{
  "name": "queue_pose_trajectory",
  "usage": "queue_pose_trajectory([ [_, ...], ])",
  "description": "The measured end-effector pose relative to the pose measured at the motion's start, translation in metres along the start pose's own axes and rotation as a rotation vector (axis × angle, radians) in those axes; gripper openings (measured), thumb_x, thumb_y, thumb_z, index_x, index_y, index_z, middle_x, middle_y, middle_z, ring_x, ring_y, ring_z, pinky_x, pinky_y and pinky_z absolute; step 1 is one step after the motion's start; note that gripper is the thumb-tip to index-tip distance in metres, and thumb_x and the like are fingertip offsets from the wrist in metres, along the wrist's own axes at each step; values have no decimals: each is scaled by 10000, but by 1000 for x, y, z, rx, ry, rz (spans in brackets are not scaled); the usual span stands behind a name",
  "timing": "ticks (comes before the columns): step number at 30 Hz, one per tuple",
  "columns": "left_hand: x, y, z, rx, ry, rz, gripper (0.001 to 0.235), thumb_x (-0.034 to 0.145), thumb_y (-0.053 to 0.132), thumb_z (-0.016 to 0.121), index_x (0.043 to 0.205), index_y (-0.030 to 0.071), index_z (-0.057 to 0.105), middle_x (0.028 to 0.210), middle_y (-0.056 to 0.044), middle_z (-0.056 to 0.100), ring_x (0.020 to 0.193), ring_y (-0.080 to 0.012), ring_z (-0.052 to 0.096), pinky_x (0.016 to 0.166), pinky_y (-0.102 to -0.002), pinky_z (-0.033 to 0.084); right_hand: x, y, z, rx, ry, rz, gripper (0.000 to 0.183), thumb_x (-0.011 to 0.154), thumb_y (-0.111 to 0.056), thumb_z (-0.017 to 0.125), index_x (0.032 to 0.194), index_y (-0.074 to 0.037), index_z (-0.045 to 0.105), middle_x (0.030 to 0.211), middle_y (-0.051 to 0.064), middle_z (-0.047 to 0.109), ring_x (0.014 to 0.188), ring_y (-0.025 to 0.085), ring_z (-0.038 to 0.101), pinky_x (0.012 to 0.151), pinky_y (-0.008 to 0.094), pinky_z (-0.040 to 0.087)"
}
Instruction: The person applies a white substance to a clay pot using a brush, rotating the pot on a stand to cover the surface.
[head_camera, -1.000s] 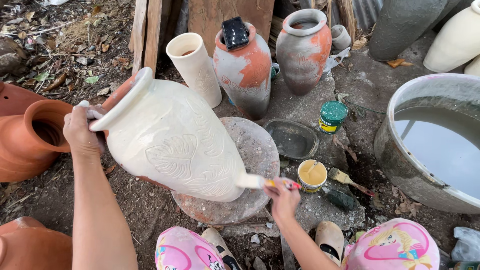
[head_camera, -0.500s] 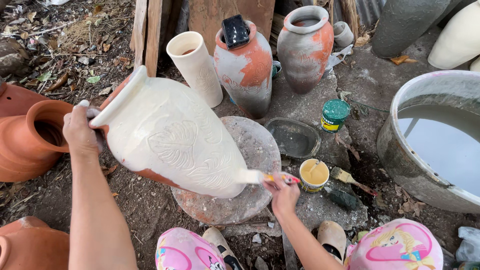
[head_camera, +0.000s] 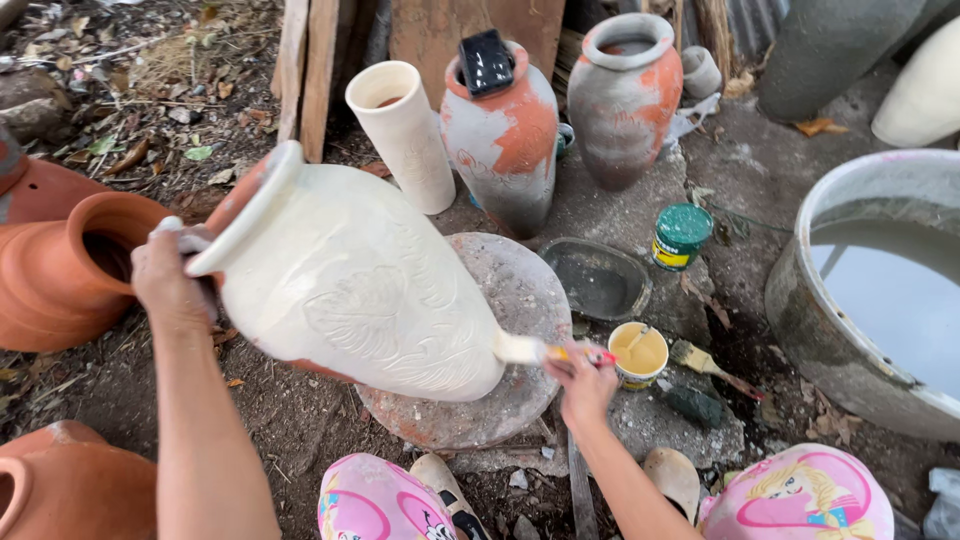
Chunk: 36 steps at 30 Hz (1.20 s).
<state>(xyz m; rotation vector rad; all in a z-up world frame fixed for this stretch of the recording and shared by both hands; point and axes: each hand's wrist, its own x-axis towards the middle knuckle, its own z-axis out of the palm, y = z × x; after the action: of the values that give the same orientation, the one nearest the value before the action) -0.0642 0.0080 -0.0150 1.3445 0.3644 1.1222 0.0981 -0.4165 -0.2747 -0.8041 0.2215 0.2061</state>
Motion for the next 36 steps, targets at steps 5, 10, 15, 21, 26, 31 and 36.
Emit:
queue_pose_trajectory([
  [5,-14,5,25,281,-131,125,438,1106,238,510,821,-27,711,736,-92,667,597,-154,567,581,-288,440,21,-26,24,-175,-8,-135,129,925,-5,685,994,-24,577,892,98,656,699,218,700,630,392,634],
  [10,-19,2,64,381,-150,106,531,1089,293,444,771,-38,711,682,-56,663,574,-123,567,576,-286,454,-39,-67,138,-374,-424,-985,309,1020,23,751,845,-44,506,926,114,639,827,229,619,760,374,533],
  [15,-20,13,94,502,-99,73,532,1050,317,443,768,-36,722,652,-73,668,561,-128,592,558,-301,478,-139,-81,138,-618,-1057,-1567,147,950,-149,634,1038,-65,716,1114,175,705,997,315,721,855,425,620],
  [21,-21,20,94,515,-75,20,499,1009,313,457,780,-25,744,653,-75,692,574,-140,616,586,-311,500,-45,-89,141,26,-634,-557,200,878,108,583,902,-70,496,885,84,656,840,227,726,754,406,669],
  [26,-21,16,95,541,-45,48,513,1012,316,454,781,-39,743,657,-62,679,596,-142,604,620,-325,495,-10,-96,138,-402,-355,-1046,264,880,88,750,873,-22,510,951,118,631,877,236,660,792,352,555],
  [31,-14,7,100,507,-38,44,502,1013,309,459,782,-46,727,678,-64,666,608,-141,582,612,-330,476,-102,-51,95,-554,-930,-1482,96,930,-39,650,1020,-31,683,1130,250,681,952,286,712,781,337,620],
  [36,-16,12,95,441,-116,10,517,1018,310,442,754,-40,716,656,-63,672,578,-139,587,602,-314,485,-62,-51,73,-602,-575,-558,237,745,48,736,959,-39,682,905,116,732,802,249,738,685,355,637],
])
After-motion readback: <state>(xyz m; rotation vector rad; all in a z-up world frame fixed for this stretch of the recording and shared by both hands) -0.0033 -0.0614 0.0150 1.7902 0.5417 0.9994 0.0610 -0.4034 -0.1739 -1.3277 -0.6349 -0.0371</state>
